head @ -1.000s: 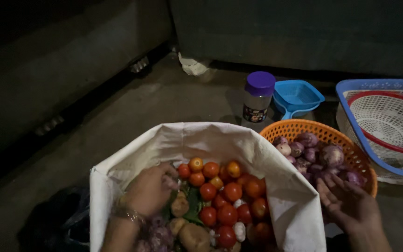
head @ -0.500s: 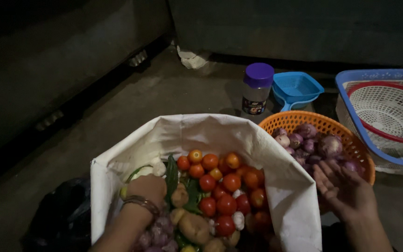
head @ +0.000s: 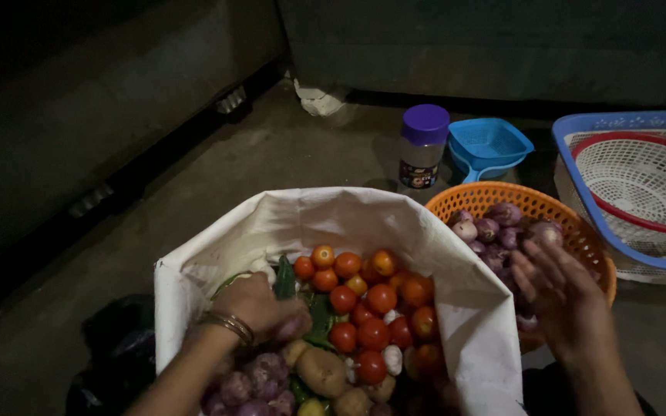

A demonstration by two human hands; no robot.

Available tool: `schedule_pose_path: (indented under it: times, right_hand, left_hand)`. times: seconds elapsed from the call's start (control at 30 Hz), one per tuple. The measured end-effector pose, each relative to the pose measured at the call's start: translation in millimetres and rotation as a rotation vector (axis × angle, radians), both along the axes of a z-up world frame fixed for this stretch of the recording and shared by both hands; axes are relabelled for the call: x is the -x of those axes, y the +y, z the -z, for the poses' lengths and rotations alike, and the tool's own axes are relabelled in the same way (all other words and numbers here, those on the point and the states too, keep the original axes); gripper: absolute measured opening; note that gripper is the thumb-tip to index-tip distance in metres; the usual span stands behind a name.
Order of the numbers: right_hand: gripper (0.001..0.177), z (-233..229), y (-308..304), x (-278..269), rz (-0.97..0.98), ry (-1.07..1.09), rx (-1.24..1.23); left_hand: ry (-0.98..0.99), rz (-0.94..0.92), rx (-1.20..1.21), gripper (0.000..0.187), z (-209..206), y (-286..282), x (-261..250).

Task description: The person sorts red onions from a white sack containing mixed vegetables, including tomatoes and potatoes. They peel the dry outer layers of the onions by hand and place the cleaned onions into an orange basket.

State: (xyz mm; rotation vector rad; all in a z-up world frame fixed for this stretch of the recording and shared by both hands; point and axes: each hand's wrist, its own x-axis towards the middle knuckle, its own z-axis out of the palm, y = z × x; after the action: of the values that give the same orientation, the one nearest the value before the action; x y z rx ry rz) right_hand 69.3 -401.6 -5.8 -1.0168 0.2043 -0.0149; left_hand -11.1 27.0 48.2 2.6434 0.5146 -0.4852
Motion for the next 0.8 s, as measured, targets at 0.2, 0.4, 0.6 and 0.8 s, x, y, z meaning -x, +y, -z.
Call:
schedule_pose_path:
  times: [0.2,0.4,0.6,0.8]
  right_hand:
    - [0.065,-51.7,16.6,34.6,-0.353,-0.477,-0.324]
    - [0.072,-71.4,39.9,51.3,-0.589,-0.588,-0.005]
    - [0.065,-66.4,28.2,42.2,-0.444,-0.325,-0.272]
    - [0.062,-57.6,24.0,37.4,-0.492,-0.307,-0.254]
  left_hand:
    - [0.078,-0.065,0.938,0.040,-50.2,-63.9,-18.8]
    - [-0.202,0.084,1.364,0.025,-46.3,-136.6,-38.9]
    - [-0.449,0.061,0.978,0.036,-3.0,-131.5,-59.3]
    - [-0.616,0.130,0.363,0.027,17.5,-107.2,-17.7]
